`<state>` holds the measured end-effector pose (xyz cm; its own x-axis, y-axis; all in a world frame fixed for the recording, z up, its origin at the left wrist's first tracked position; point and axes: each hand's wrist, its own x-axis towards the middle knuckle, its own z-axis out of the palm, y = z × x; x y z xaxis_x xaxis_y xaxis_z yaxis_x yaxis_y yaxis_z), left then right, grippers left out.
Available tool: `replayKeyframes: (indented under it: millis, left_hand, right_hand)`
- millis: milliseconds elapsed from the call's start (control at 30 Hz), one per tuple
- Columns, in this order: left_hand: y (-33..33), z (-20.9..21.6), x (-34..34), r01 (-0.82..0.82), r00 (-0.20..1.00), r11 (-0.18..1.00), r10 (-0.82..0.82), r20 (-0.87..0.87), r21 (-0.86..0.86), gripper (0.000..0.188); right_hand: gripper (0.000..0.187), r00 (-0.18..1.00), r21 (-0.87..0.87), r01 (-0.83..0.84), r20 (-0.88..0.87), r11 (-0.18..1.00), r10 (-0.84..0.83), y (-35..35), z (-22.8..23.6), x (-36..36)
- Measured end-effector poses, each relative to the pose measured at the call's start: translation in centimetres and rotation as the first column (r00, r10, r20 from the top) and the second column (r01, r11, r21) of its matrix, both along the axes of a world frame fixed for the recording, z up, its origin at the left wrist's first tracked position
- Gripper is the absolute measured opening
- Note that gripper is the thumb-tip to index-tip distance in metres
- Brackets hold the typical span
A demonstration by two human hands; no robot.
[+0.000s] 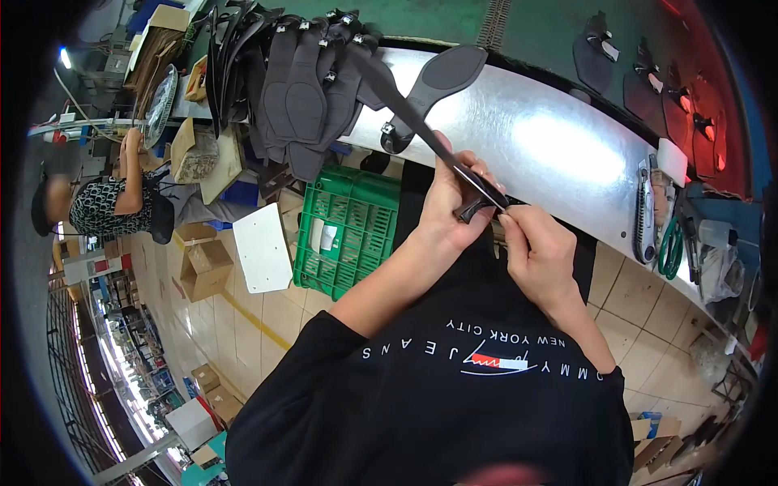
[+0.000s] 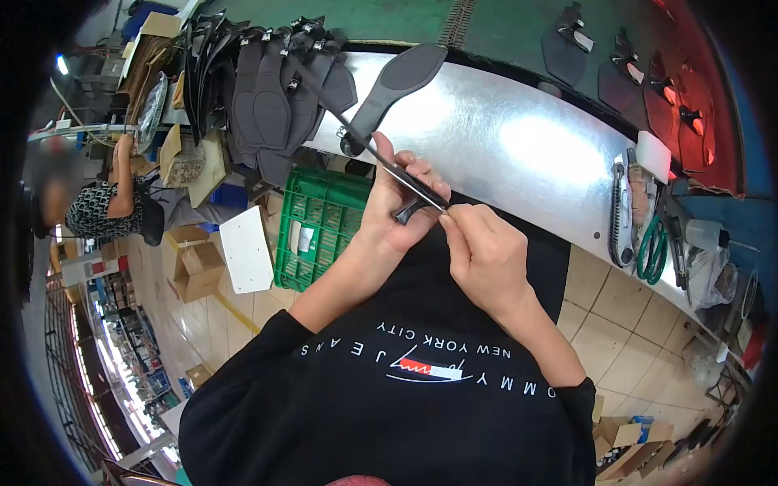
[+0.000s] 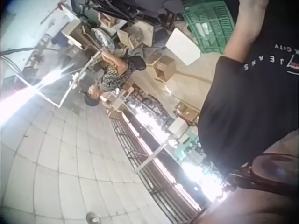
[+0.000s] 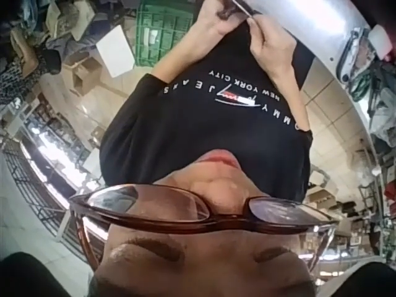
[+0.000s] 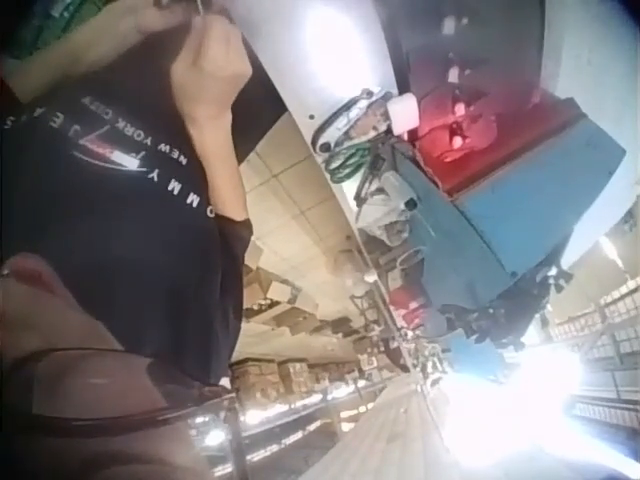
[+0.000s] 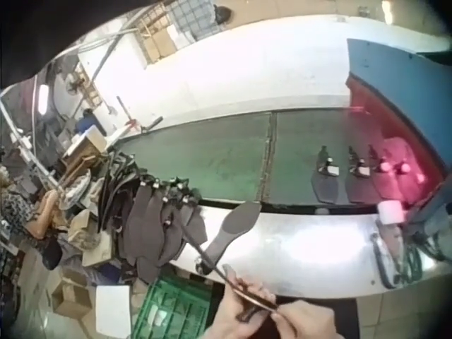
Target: Assembling and inspecting shoe components on a production line.
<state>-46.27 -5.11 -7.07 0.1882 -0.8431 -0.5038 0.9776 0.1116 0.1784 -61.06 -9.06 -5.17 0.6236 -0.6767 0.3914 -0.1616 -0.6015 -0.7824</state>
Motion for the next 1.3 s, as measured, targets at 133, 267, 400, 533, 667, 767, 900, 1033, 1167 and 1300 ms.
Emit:
replayKeyframes:
  millis: [133,267,400,533,667,767,900,1033,1167,1300]
  left_hand:
    - [-0.7,0.9,-0.4,-0.098,0.986,0.988,0.08,0.144,0.122,0.054]
    - [-1.0,1.4,-0.2,-0.096,0.98,0.97,0.053,0.192,0.225,0.053]
    - [-1.0,1.3,-0.1,-0.051,0.971,0.978,0.001,0.239,0.202,0.053]
    - [-1.6,1.5,0.3,-0.034,0.977,0.945,-0.037,0.211,0.325,0.053]
    - [-1.6,1.3,0.8,0.047,0.962,0.965,-0.114,0.25,0.259,0.058]
    - [-0.9,-0.8,1.1,0.068,0.939,0.993,-0.097,0.329,0.099,0.067]
    - [-0.8,0.2,-0.8,0.102,0.859,0.993,-0.116,0.498,0.056,0.045]
    - [-0.3,1.9,-0.7,0.26,0.821,0.965,-0.199,0.535,-0.04,0.038]
    - [0.3,1.6,-1.0,0.347,0.778,0.929,-0.207,0.593,-0.132,0.048]
    - [0.2,0.2,-0.8,0.31,0.778,0.944,-0.184,0.601,-0.112,0.065]
  right_hand:
    - [0.009,0.996,0.054,-0.001,-0.09,0.999,0.006,0.6,-0.6,0.1]
    - [0.012,0.99,0.09,-0.064,-0.121,0.994,0.074,1.0,-0.9,-0.1]
    - [0.013,0.99,0.1,-0.101,-0.089,0.99,0.11,1.6,-0.6,-0.2]
    - [0.012,0.971,0.112,-0.218,-0.075,0.969,0.227,2.9,-1.1,-0.4]
    - [0.016,0.989,0.187,-0.144,0.05,0.972,0.137,1.8,-1.0,-0.3]
    - [0.049,0.985,0.398,-0.169,0.089,0.902,0.145,1.2,0.7,-0.1]
    - [0.049,0.984,0.46,-0.097,0.179,0.882,0.015,-0.1,-1.8,1.0]
    - [0.038,0.945,0.88,-0.272,0.32,0.389,-0.064,-1.6,-1.0,-0.6]
    - [0.037,0.892,0.9,-0.405,0.428,0.161,-0.145,-2.2,-0.3,-1.4]
    - [0.041,0.921,0.923,-0.314,0.353,0.222,-0.165,-1.6,-0.4,-1.7]
